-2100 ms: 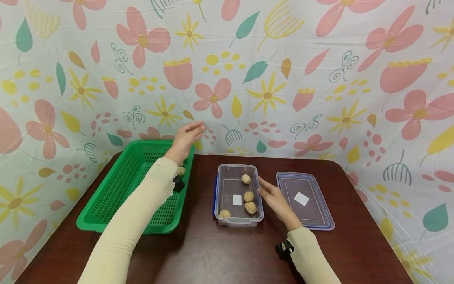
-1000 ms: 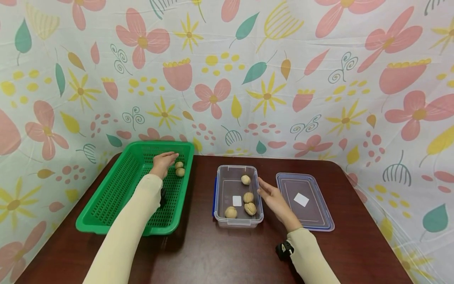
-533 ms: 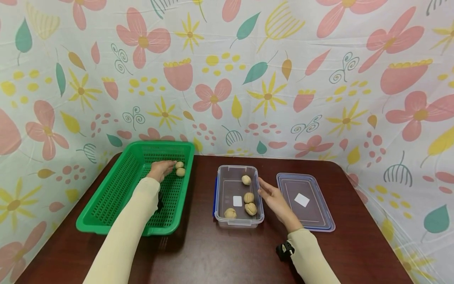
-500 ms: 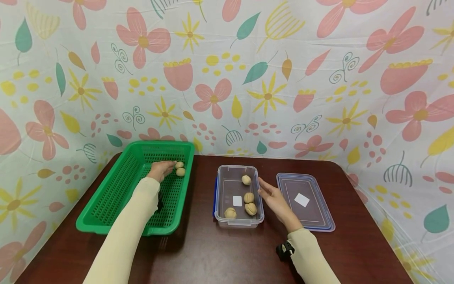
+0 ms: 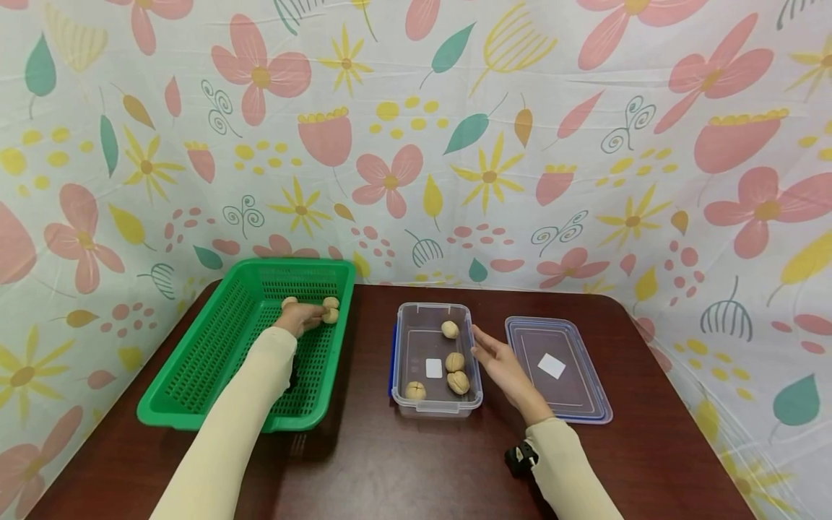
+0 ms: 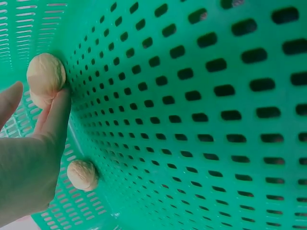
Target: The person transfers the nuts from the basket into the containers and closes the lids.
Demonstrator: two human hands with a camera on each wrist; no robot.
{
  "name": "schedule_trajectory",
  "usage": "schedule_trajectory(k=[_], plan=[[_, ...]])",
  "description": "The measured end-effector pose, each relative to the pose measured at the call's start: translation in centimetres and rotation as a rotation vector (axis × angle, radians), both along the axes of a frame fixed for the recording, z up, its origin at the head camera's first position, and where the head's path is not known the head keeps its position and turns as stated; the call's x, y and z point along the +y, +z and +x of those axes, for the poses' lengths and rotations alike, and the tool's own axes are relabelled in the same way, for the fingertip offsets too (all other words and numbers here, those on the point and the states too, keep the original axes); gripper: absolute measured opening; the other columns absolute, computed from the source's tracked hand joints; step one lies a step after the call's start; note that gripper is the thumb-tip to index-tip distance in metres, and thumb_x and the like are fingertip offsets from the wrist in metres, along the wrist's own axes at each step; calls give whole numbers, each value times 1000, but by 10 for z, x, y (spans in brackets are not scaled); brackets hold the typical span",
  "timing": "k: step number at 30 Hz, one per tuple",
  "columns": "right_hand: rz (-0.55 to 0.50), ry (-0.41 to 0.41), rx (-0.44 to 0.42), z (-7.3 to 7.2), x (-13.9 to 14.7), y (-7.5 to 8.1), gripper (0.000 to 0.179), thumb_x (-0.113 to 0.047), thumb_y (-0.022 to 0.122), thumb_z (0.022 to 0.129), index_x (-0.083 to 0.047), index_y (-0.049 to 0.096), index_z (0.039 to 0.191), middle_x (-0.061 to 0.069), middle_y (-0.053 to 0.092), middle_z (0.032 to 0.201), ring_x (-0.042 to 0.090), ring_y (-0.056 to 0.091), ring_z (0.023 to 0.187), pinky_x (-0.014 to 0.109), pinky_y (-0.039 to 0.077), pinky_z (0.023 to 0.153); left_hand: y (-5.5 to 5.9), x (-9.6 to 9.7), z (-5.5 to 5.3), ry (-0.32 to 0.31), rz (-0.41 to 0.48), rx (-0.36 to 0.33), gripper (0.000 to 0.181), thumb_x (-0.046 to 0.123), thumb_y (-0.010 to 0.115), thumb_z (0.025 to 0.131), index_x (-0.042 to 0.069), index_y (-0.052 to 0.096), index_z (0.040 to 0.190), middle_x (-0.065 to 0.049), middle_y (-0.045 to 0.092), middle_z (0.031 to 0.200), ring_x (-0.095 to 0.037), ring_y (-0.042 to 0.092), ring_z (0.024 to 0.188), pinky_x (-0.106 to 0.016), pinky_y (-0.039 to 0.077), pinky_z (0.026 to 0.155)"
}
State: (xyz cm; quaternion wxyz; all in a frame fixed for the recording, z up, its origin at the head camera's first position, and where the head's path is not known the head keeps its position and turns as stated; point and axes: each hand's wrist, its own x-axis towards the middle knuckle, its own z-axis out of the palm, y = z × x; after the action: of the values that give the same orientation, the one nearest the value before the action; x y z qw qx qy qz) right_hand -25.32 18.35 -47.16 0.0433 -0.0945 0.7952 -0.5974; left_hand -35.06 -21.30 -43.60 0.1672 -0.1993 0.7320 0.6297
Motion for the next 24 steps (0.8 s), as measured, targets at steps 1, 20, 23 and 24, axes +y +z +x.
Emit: schedule_trajectory(k=[1,20,23,24], plan=[[1,-1,1,0,0,0,51,-6,46,101,4,29,149,19,28,153,34,27,140,49,26,113,1,2,4,4,-9,11,85,12,55,98,-6,-12,149,-24,38,146,-32,39,135,-38,36,111],[0,-9,-16,0,-1,-1,51,-8,46,102,1,30,149,18,29,153,31,27,141,47,25,114,-11,2,-1,-197,-165,38,52,14,50,101,0,33,148,-23,35,150,-33,36,136,-35,38,109],[4,-10,-16,0,-1,-1,51,-8,46,102,1,30,149,18,29,153,31,27,141,48,25,114,-9,2,0,-199,-158,40,53,16,51,101,-1,33,148,-23,35,149,-33,37,136,-35,38,109],[5,-11,-16,0,-1,-1,51,-8,46,102,1,30,149,18,29,153,31,27,141,48,25,114,-9,1,0,-201,-153,42,54,17,51,101,-2,32,148,-23,35,149,-33,36,136,-36,38,109]])
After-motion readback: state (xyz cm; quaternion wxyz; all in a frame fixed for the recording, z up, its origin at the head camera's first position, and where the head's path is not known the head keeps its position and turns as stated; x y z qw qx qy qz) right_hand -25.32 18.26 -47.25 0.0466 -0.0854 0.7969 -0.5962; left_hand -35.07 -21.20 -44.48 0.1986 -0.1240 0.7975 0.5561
